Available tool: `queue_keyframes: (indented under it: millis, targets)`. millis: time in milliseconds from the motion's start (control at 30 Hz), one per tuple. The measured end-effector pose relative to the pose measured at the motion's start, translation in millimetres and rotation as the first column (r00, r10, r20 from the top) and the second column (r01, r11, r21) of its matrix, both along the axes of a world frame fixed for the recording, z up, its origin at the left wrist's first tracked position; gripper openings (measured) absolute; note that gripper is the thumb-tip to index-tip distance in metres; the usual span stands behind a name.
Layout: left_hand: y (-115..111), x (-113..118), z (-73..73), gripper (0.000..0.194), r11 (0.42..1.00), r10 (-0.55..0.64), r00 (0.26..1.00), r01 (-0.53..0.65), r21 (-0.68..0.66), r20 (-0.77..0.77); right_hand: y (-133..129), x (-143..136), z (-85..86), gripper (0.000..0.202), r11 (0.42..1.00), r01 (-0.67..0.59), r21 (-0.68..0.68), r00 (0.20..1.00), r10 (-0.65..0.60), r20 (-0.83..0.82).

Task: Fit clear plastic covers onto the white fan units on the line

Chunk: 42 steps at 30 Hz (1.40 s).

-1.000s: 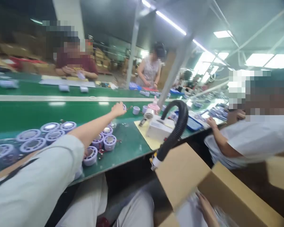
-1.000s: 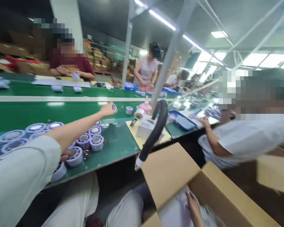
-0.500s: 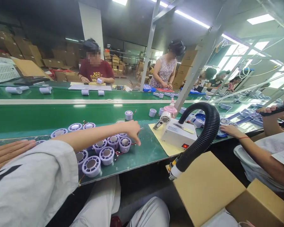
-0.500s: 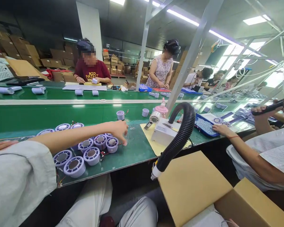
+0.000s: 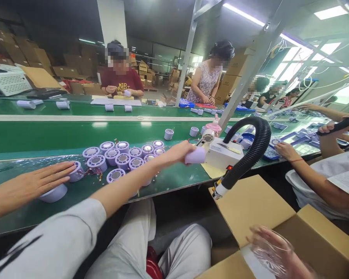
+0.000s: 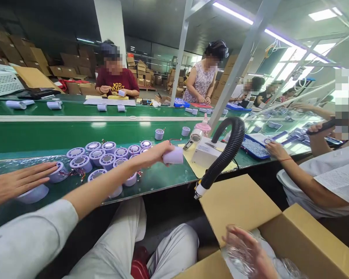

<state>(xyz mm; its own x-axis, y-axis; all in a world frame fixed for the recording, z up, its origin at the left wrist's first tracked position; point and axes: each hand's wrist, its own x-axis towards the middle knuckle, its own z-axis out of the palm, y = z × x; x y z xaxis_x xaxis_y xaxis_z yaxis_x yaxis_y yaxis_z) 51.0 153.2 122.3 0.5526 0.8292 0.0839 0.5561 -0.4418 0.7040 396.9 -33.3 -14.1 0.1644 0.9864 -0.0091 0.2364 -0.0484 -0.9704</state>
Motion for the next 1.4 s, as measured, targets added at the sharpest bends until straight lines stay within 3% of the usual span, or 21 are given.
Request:
queue_keyframes:
  millis: [67,100,133,200,267,333,400,500,600,700,833,933,1100,1167,1267,1333,1400]
  targets:
    - [-24,13,-18.7,0.068,0.991,-0.095,0.99,0.105,-0.088,0.109,-7,-35,9.4,0.05,0.973,-0.196,0.123,0.979,0.186,0.087]
    - [-38,17,-32.2,0.072,0.972,-0.139,0.975,0.168,-0.163,0.176,-11,-52,14.6,0.045,0.946,-0.259,0.197,0.954,0.22,0.202]
    - [-53,20,-47.1,0.074,0.935,-0.162,0.953,0.23,-0.268,0.255,-16,-68,20.0,0.045,0.917,-0.313,0.249,0.914,0.219,0.341]
    - [-81,20,-75.8,0.071,0.801,-0.136,0.912,0.331,-0.499,0.387,-25,-96,29.9,0.05,0.88,-0.372,0.295,0.811,0.153,0.564]
    - [-102,16,-97.0,0.058,0.662,-0.109,0.902,0.38,-0.646,0.418,-30,-118,36.4,0.053,0.874,-0.387,0.294,0.72,0.088,0.689]
    - [-114,11,-108.1,0.04,0.611,-0.17,0.911,0.397,-0.685,0.376,-33,-133,37.5,0.054,0.886,-0.39,0.249,0.647,0.072,0.759]
    - [-119,8,-111.4,0.027,0.595,-0.249,0.909,0.417,-0.687,0.336,-33,-143,33.8,0.052,0.908,-0.394,0.142,0.587,0.13,0.799]
    - [-125,7,-108.9,0.014,0.646,-0.316,0.908,0.418,-0.639,0.275,-31,-150,24.3,0.044,0.919,-0.392,-0.039,0.603,0.289,0.743]
    - [-135,6,-105.0,0.016,0.793,-0.39,0.915,0.391,-0.467,0.104,-28,-148,16.9,0.032,0.898,-0.43,-0.09,0.722,0.403,0.563]
    - [-144,5,-103.6,0.022,0.898,-0.401,0.906,0.359,-0.255,-0.137,-26,-144,14.5,0.023,0.894,-0.437,-0.102,0.741,0.422,0.522]
    - [-147,2,-105.8,0.02,0.935,-0.349,0.921,0.33,-0.133,-0.17,-25,-142,15.3,0.028,0.89,-0.449,-0.083,0.646,0.388,0.658]
    - [-145,1,-106.2,0.018,0.933,-0.334,0.939,0.319,-0.166,-0.076,-26,-146,16.3,0.025,0.883,-0.459,-0.097,0.577,0.379,0.723]
    - [-146,3,-103.1,0.019,0.949,-0.257,0.966,0.256,-0.186,0.016,-29,-159,23.3,0.025,0.904,-0.396,-0.159,0.368,0.315,0.875]
    - [-146,2,-104.8,0.027,0.958,-0.184,0.978,0.2,-0.206,0.097,-31,-161,28.7,0.021,0.913,-0.378,-0.154,0.423,0.318,0.848]
    - [-145,0,-112.6,0.05,0.967,-0.084,0.969,0.136,-0.217,0.232,-33,-157,36.2,0.011,0.92,-0.371,-0.125,0.638,0.35,0.686]
    - [-145,-2,-119.7,0.06,0.969,-0.101,0.954,0.158,-0.189,0.282,-35,-154,37.7,0.007,0.926,-0.365,-0.092,0.757,0.353,0.549]
    - [-145,-4,-126.5,0.062,0.963,-0.176,0.939,0.226,-0.145,0.295,-37,-152,34.4,0.021,0.939,-0.339,-0.053,0.833,0.326,0.446]
